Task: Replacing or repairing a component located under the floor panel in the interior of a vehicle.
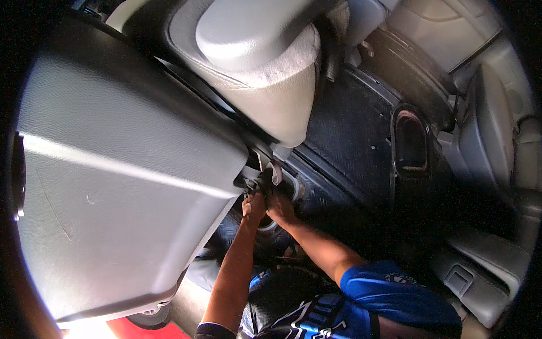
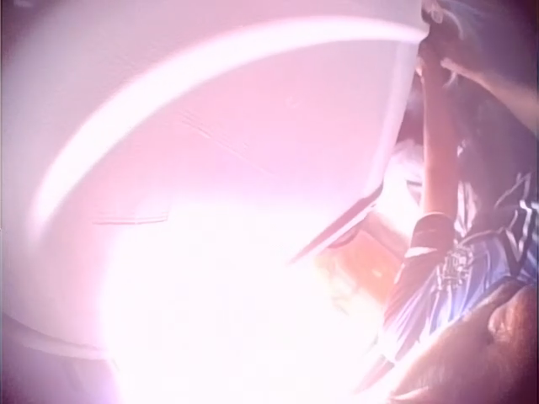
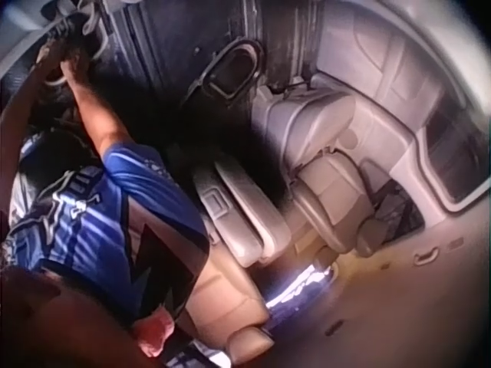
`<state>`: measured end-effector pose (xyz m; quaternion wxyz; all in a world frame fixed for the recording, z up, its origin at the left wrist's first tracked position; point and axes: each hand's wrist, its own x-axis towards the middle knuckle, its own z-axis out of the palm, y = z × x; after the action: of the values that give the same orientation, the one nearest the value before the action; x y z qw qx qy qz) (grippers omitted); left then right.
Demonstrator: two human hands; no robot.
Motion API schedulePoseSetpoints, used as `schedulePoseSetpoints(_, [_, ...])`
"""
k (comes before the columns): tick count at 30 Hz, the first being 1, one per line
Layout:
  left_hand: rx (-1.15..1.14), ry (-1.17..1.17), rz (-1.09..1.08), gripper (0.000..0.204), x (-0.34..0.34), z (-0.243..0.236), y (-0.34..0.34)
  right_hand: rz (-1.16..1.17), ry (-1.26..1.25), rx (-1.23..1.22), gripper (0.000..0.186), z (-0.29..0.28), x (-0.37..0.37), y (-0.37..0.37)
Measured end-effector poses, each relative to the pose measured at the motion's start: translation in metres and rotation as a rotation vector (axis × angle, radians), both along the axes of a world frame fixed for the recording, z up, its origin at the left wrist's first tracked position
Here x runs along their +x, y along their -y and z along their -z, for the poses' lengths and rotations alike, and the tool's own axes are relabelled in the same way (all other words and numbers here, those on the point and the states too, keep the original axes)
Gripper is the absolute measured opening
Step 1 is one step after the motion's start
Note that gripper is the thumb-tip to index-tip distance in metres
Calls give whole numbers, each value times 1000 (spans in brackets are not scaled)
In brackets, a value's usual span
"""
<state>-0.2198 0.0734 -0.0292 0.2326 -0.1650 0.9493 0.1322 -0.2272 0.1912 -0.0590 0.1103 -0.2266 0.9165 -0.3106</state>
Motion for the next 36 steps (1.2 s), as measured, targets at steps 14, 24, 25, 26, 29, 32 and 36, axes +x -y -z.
schedulePoseSetpoints(14, [-99,-113,-39,31,15,25,20,-18,-68,58,41,-2,-4,19])
schedulePoseSetpoints(24, [181,-70,-165,30,14,11,7,-113,63,234,56,-2,-9,4])
schedulePoseSetpoints(25, [184,-25,-173,33,14,11,8,-111,61,232,56,-1,-8,5])
schedulePoseSetpoints(26, [183,-2,-151,34,14,11,8,-98,71,231,55,-2,-6,4])
schedulePoseSetpoints(29, [141,6,-111,33,19,15,16,-97,69,198,52,-10,-6,13])
schedulePoseSetpoints(32, [157,26,-134,35,14,14,12,-99,44,164,49,-2,-5,5])
schedulePoseSetpoints(36, [209,-2,-201,39,13,10,10,-80,24,85,30,2,-7,6])
